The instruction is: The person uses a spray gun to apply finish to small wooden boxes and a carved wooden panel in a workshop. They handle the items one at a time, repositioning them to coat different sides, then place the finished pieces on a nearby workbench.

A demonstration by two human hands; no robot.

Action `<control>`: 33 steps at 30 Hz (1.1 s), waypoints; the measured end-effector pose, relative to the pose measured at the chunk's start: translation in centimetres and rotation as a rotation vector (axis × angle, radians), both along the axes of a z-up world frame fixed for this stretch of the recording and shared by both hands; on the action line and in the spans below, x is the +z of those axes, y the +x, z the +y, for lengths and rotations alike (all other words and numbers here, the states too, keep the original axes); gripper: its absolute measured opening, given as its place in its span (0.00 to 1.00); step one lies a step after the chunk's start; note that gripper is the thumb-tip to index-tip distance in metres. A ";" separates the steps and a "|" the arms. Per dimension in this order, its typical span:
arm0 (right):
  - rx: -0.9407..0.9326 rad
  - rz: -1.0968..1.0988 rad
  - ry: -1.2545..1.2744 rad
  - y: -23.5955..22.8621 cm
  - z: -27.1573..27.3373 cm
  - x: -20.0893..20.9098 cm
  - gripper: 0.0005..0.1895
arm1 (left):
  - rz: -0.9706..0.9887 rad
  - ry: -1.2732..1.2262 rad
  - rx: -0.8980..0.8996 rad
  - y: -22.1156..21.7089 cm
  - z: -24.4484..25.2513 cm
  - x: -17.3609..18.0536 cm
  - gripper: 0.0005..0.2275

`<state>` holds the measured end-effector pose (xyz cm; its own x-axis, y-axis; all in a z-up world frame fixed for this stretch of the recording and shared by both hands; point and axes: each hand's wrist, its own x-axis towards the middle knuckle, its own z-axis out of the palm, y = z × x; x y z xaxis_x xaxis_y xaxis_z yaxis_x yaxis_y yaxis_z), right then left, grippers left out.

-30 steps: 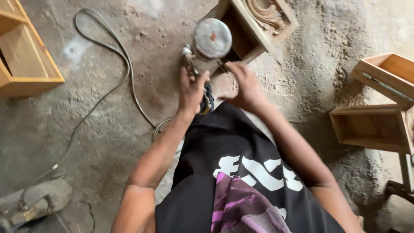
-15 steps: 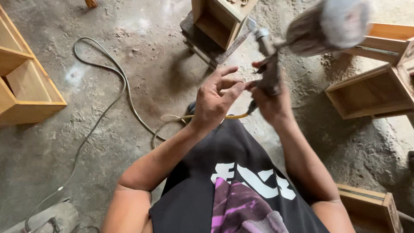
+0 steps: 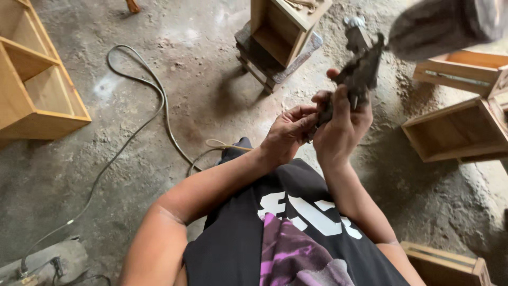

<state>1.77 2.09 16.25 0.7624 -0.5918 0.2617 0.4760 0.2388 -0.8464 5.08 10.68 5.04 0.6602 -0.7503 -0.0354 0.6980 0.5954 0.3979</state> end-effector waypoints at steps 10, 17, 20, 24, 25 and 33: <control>0.046 0.002 -0.128 2.9 2.0 -2.2 0.36 | 0.078 0.064 0.012 3.3 1.8 -1.6 0.09; -0.082 0.114 -0.234 8.2 2.3 -3.1 0.39 | 0.089 0.023 -0.129 9.5 0.7 -3.0 0.10; -0.170 0.118 -0.271 12.5 1.8 -3.8 0.36 | 0.071 -0.056 -0.229 13.6 0.0 -3.6 0.10; -0.271 0.251 -0.239 18.0 2.2 -4.1 0.37 | 0.071 -0.121 -0.284 19.4 -0.1 -4.9 0.10; -0.281 0.272 -0.230 19.3 2.5 -4.2 0.37 | 0.099 -0.126 -0.298 20.4 0.2 -5.4 0.10; -0.262 0.364 -0.218 25.7 2.5 -5.5 0.40 | 0.091 -0.027 -0.618 28.3 -0.4 -9.9 0.13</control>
